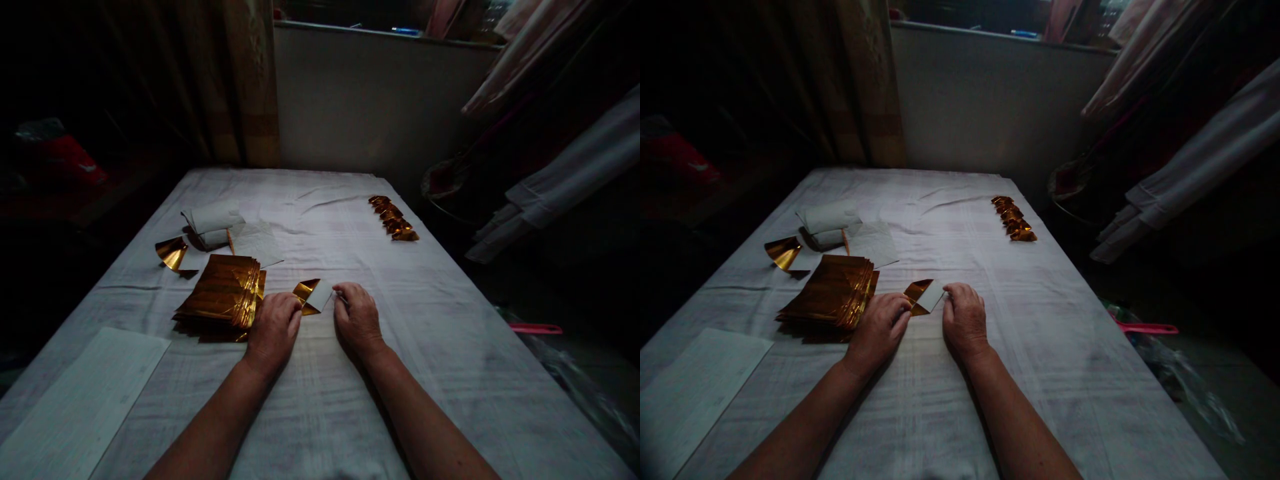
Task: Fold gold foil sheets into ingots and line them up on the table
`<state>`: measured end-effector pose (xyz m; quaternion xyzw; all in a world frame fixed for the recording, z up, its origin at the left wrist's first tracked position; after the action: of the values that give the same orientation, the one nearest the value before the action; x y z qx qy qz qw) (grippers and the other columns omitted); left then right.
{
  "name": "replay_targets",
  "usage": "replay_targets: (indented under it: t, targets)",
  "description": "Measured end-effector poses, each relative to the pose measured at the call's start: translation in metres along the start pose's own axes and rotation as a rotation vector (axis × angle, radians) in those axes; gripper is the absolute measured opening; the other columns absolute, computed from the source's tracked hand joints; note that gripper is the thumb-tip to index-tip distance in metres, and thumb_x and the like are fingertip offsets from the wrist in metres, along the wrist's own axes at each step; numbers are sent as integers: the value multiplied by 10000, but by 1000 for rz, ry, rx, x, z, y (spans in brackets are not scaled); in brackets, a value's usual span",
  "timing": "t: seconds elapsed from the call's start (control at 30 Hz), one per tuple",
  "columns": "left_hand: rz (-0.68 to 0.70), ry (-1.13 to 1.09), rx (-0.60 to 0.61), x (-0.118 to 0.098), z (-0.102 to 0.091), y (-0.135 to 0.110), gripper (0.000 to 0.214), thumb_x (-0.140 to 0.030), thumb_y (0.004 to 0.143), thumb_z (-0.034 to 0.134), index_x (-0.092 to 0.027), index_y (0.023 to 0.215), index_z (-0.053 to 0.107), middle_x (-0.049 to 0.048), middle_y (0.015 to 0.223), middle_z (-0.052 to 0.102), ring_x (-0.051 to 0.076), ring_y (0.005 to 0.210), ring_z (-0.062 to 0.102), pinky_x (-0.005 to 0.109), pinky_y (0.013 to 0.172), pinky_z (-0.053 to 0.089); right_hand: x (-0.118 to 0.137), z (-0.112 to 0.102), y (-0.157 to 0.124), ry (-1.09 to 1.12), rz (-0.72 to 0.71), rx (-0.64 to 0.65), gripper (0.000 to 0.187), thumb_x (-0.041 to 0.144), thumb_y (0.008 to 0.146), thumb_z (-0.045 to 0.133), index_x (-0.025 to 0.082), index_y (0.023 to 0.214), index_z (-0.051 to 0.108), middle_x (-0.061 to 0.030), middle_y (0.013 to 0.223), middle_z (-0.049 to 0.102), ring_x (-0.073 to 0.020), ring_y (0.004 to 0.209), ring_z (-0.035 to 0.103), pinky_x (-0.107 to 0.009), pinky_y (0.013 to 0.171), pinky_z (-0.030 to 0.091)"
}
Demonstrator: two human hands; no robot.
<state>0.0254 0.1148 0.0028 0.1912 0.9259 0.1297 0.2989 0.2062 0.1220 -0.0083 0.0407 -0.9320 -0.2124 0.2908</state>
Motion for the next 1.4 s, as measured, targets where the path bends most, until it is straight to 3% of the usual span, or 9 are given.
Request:
replay_targets:
  t: [0.23,0.47,0.6,0.73,0.87,1.0,1.23,1.4]
  targets:
    - [69,-68,-40,6,-2,2,135,-106,888,577,-231,909,624,30,965,703,218,955,605,375,874,504,-12,2,5,39,63,0,376,80,789,481,234,1069,680,-66,1012,729,-241,960,628,-405,897,474]
    - [129,-59,25,8,0,5,124,-132,903,586,-224,844,646,26,943,707,199,926,608,337,827,506,-15,4,7,189,56,56,348,121,797,535,241,1085,689,-46,982,734,-216,918,658,-386,870,494]
    - [146,17,80,8,2,6,136,-161,922,568,-231,867,671,31,976,707,197,931,610,333,824,497,-12,4,12,169,-36,102,361,91,793,561,250,1084,705,-41,947,702,-204,894,634,-348,822,486]
    - [151,122,90,3,-2,7,116,-187,923,578,-244,904,677,33,984,709,211,945,612,346,822,487,-3,3,14,59,-136,137,225,123,834,609,262,950,743,-36,890,665,-196,863,600,-328,796,460]
    - [127,235,77,-6,-5,4,127,-151,896,588,-241,921,675,47,1021,713,244,1012,611,391,858,476,19,-4,7,-56,-278,111,102,189,843,676,262,878,737,-60,1063,678,-225,999,580,-358,861,430]
    - [93,249,63,-11,-4,-4,176,-161,894,571,-227,1026,666,78,1117,695,261,1068,607,422,917,478,38,-4,-4,-11,-403,150,68,199,867,674,243,878,725,-68,1129,690,-234,1065,581,-381,915,419]
    - [89,189,71,-8,-3,-7,161,-187,910,569,-211,1045,654,79,1141,691,259,1085,617,428,946,489,19,1,-3,252,-297,222,135,191,871,671,254,976,728,-47,1063,727,-197,1007,644,-375,912,463]
    - [59,163,57,-8,-5,-6,150,-189,904,573,-226,1023,657,73,1125,693,257,1075,616,428,933,487,12,5,3,295,-230,240,124,198,890,639,251,960,726,-43,998,740,-194,964,660,-365,884,488]
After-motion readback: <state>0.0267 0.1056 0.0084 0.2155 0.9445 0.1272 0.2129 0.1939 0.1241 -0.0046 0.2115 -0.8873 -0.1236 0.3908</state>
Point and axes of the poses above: each hand's wrist, its own y-axis towards the middle knuckle, its own z-axis out of the palm, x = y × z, the point moved 6 cm from there along y, towards the middle knuckle
